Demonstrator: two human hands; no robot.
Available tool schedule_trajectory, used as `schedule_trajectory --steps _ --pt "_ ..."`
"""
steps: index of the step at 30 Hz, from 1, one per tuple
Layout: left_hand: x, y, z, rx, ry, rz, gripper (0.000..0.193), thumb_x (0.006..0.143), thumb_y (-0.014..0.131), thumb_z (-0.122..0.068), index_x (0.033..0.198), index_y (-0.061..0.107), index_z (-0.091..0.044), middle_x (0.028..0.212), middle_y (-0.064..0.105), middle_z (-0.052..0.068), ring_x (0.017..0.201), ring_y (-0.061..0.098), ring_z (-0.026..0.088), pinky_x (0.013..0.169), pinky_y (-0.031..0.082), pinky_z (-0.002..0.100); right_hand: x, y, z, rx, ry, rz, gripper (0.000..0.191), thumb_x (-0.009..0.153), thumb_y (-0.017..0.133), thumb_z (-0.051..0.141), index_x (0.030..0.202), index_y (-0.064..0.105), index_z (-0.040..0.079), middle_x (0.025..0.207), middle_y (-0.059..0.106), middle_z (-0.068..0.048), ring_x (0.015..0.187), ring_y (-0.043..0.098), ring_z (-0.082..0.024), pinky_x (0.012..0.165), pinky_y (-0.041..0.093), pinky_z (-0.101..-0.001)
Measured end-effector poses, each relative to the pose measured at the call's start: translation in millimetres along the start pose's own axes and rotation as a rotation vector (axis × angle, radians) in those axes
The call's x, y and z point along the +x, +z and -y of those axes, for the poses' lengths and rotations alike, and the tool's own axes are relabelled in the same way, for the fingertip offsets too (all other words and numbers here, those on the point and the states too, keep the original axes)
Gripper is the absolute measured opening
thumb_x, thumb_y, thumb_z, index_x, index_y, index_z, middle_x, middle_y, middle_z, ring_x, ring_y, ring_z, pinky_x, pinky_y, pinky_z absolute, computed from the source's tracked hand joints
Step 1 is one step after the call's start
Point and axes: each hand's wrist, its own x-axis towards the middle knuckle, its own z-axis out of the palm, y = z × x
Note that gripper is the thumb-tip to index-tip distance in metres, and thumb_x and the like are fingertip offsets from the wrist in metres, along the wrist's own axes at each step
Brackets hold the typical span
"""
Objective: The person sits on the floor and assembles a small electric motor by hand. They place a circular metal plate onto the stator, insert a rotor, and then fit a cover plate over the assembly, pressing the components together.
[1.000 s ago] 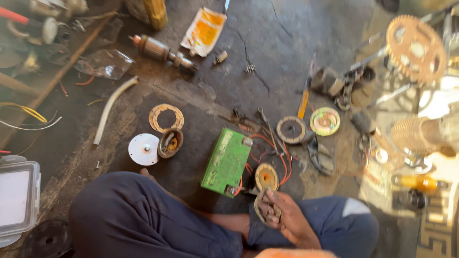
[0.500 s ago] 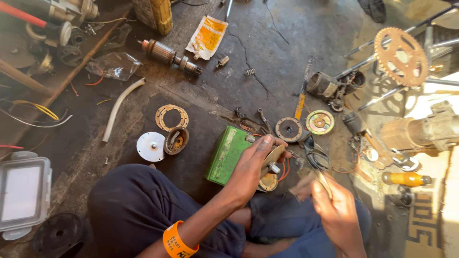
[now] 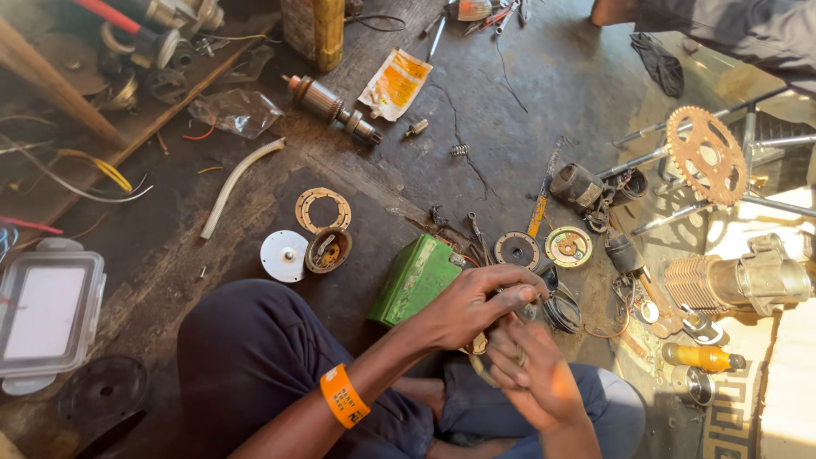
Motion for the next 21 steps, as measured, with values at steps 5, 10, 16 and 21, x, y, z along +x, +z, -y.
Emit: schedule_trajectory --steps 5,10,16,21 --pt "5 9 11 0.22 0.004 -0.182 0.046 0.109 0.044 -0.039 0.124 0.071 -0.005 0.108 0.072 0.015 0.096 0.07 0.013 0.087 0.053 0.035 22 -19 -15 -0.89 -0.265 -0.224 0.027 0.104 0.058 0.018 0.084 0.067 0.001 0.068 0.061 -0.011 0.052 0.048 -0.011 0.046 0.036 -0.0271" --pt "6 2 18 -0.021 -0.081 -0.014 0.048 0.106 0.047 -0.043 0.117 0.071 -0.003 0.097 0.069 0.018 0.087 0.064 0.016 0.079 0.054 0.035 15 -22 -5 -0.018 -0.054 0.131 0.022 0.105 0.055 0.014 0.089 0.065 0.003 0.073 0.063 -0.007 0.054 0.052 -0.01 0.044 0.038 -0.0245" --pt "9 10 30 0.116 0.057 -0.135 0.047 0.107 0.05 -0.041 0.119 0.072 -0.002 0.109 0.072 0.013 0.098 0.065 0.015 0.089 0.054 0.034 25 -20 -8 -0.471 -0.305 0.013 0.014 0.102 0.059 0.012 0.091 0.062 0.005 0.07 0.053 0.003 0.055 0.046 -0.006 0.047 0.035 -0.0242" --pt "12 4 28 0.105 -0.258 -0.024 0.05 0.105 0.052 -0.043 0.111 0.074 0.002 0.094 0.071 0.02 0.086 0.065 0.022 0.081 0.054 0.037 31 -17 -16 -0.699 -0.424 -0.049 0.016 0.103 0.062 0.014 0.091 0.062 0.005 0.068 0.053 -0.001 0.054 0.048 -0.01 0.048 0.039 -0.0263"
